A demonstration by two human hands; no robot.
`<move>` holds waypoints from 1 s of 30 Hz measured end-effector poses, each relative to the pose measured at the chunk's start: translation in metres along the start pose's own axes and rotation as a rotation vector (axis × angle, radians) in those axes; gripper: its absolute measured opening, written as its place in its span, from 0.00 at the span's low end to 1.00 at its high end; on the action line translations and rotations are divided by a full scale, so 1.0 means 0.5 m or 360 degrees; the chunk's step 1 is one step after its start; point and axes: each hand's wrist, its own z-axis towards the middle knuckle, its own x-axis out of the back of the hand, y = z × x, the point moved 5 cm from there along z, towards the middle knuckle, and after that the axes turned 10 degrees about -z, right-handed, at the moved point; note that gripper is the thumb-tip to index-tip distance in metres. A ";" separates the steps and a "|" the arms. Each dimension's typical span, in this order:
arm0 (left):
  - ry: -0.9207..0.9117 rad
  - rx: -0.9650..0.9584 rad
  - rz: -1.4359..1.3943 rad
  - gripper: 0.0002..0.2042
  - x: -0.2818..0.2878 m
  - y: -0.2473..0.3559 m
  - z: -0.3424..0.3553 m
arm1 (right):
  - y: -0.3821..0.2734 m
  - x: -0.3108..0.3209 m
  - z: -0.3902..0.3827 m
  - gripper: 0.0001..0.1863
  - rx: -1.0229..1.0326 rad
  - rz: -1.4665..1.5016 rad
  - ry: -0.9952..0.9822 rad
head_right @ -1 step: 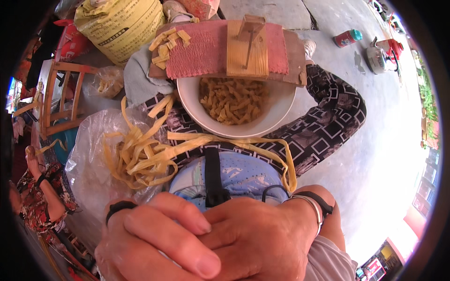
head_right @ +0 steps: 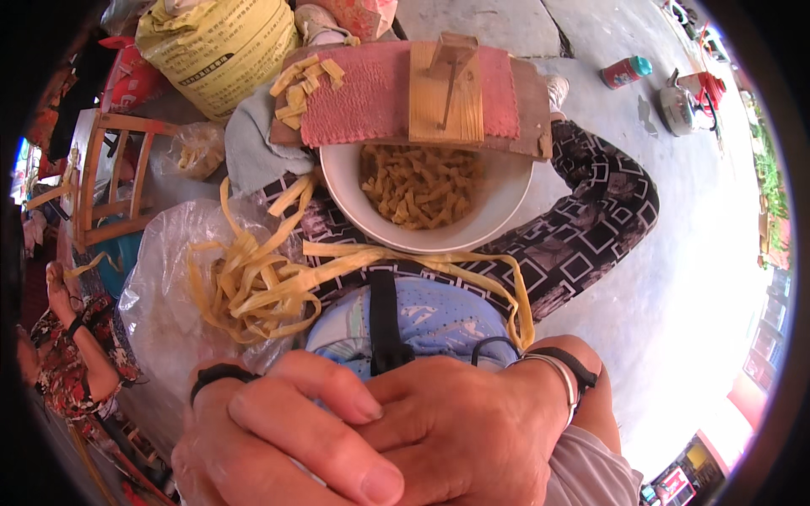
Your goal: The person takes strips of dough from a pile, ties them into small knots by hand, and places the finished pieces into a white bowl.
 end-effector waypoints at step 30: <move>0.0329 0.1489 0.0135 0.11 0.199 -0.076 -0.118 | 0.139 0.097 -0.113 0.09 -0.1315 -0.0139 0.0959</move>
